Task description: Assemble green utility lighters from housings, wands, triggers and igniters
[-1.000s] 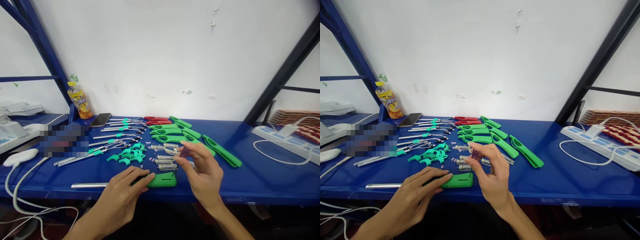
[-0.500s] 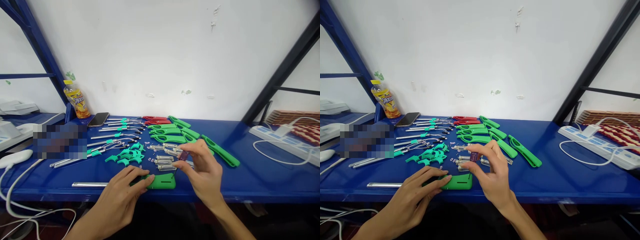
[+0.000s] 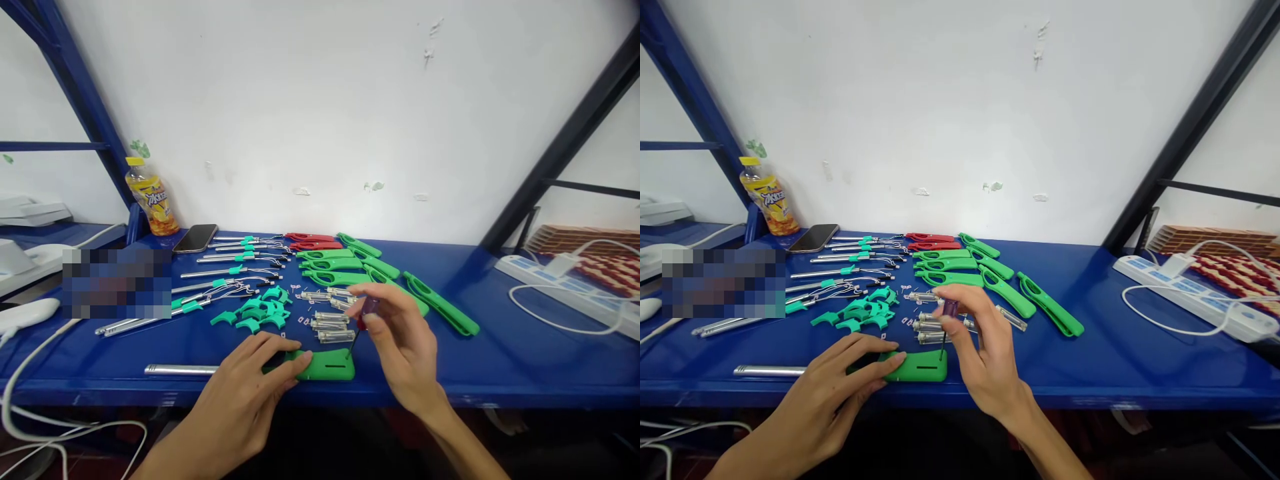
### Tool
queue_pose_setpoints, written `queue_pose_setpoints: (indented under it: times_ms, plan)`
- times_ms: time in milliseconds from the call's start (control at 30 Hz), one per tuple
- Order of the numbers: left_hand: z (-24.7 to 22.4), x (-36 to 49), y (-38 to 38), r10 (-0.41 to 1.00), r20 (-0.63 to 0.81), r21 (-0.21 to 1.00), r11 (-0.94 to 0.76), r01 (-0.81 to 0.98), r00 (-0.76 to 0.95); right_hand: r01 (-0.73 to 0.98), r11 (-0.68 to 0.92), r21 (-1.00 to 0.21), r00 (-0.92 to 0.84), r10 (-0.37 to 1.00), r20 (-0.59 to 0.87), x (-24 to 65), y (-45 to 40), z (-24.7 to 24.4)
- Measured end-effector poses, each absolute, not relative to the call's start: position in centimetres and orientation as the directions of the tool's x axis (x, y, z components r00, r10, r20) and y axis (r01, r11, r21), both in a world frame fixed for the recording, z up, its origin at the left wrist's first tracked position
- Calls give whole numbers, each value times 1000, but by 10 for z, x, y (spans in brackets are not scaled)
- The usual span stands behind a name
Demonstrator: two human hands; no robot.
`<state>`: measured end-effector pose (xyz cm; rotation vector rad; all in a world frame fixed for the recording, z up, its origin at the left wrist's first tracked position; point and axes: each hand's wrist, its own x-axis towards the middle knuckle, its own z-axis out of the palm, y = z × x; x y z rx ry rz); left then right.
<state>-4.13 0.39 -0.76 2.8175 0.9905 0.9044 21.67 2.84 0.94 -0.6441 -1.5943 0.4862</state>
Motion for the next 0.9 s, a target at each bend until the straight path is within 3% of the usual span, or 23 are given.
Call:
queue_pose_setpoints:
  times_ms: [133, 433, 633, 800, 900]
  plan:
    - [-8, -42, 3, 579, 521, 221, -801, 557, 627, -8, 732, -681, -93, 677, 730, 212, 21, 11]
    - [-5, -41, 3, 602, 496, 240, -788, 567, 627, 148, 758, -635, -30, 646, 763, 209, 20, 9]
    - [-6, -42, 3, 601, 489, 223, -786, 576, 632, 114, 738, -665, 14, 668, 744, 210, 21, 12]
    - [-9, -45, 2, 566, 517, 144, -797, 587, 642, 229, 770, -596, 299, 527, 796, 250, 22, 37]
    - [-12, -47, 2, 517, 552, 75, -812, 578, 655, 417, 669, -616, 493, 403, 771, 316, 27, 47]
